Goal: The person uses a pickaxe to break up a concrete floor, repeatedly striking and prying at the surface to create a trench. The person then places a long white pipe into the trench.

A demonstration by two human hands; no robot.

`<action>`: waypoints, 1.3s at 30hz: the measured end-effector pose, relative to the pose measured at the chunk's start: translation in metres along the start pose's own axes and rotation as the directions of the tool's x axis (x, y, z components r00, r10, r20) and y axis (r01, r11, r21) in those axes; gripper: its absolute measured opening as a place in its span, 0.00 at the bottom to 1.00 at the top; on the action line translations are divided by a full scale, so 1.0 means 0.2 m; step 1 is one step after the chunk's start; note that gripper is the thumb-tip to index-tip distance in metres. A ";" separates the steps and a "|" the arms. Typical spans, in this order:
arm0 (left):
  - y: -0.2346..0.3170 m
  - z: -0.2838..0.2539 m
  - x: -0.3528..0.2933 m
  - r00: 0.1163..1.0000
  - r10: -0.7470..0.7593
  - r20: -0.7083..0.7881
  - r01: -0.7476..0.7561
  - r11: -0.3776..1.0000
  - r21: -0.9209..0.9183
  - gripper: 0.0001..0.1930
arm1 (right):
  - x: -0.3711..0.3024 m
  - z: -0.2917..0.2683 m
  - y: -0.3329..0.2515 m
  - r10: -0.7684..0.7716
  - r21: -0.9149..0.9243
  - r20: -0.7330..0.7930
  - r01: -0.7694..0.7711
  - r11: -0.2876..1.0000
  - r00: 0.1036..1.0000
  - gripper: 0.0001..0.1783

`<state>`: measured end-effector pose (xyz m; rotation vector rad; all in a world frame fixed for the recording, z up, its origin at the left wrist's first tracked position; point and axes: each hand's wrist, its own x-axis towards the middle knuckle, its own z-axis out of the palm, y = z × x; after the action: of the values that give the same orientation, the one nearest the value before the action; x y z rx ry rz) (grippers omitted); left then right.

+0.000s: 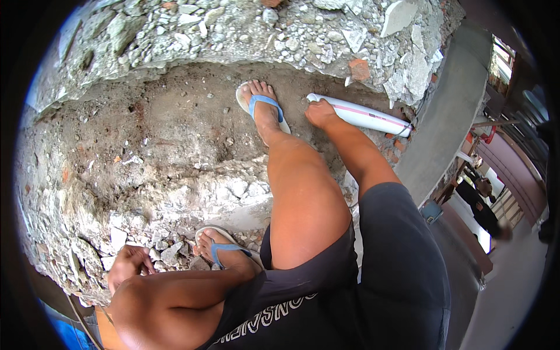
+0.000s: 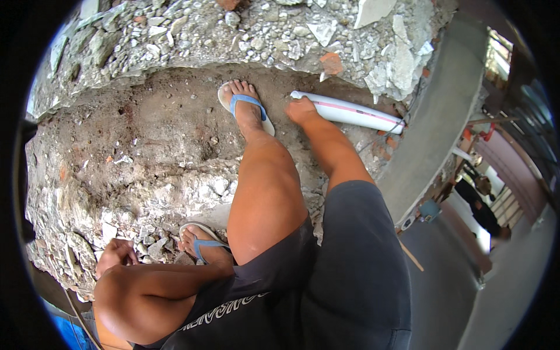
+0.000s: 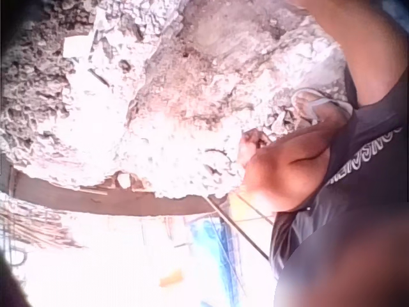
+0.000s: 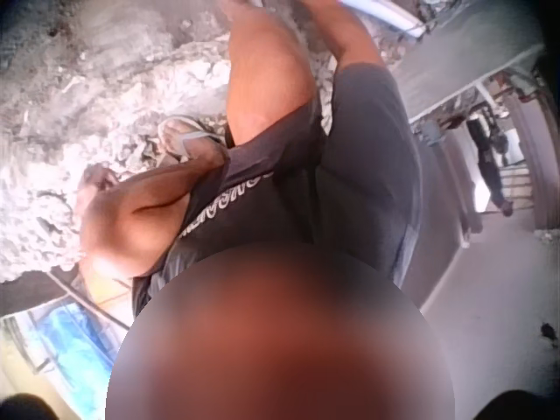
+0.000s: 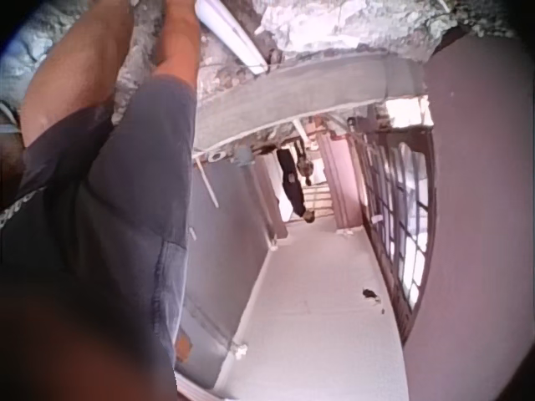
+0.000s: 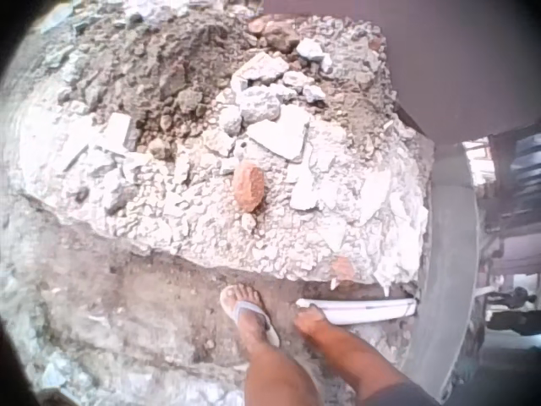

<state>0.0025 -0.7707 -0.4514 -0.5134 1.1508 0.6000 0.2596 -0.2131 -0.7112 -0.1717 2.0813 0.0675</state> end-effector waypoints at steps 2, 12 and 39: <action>0.15 -0.15 0.08 0.992 0.091 -0.091 -0.073 0.980 0.187 0.23 | 0.03 -0.01 -0.04 0.017 -0.006 0.019 -0.017 1.000 1.000 0.11; -0.07 -0.33 0.16 0.826 0.470 -0.310 -0.411 0.880 0.239 0.23 | 0.13 -0.04 -0.21 0.109 -0.115 0.008 -0.107 0.988 0.994 0.16; -0.36 -0.35 0.34 0.755 0.444 -0.483 -0.459 0.884 0.095 0.23 | 0.22 -0.21 -0.34 -0.078 -0.070 -0.059 0.074 0.995 0.995 0.11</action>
<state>0.0218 -0.8575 -0.5338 -0.4214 1.7883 0.9402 0.2125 -0.2904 -0.7267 -0.2980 2.1326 0.0879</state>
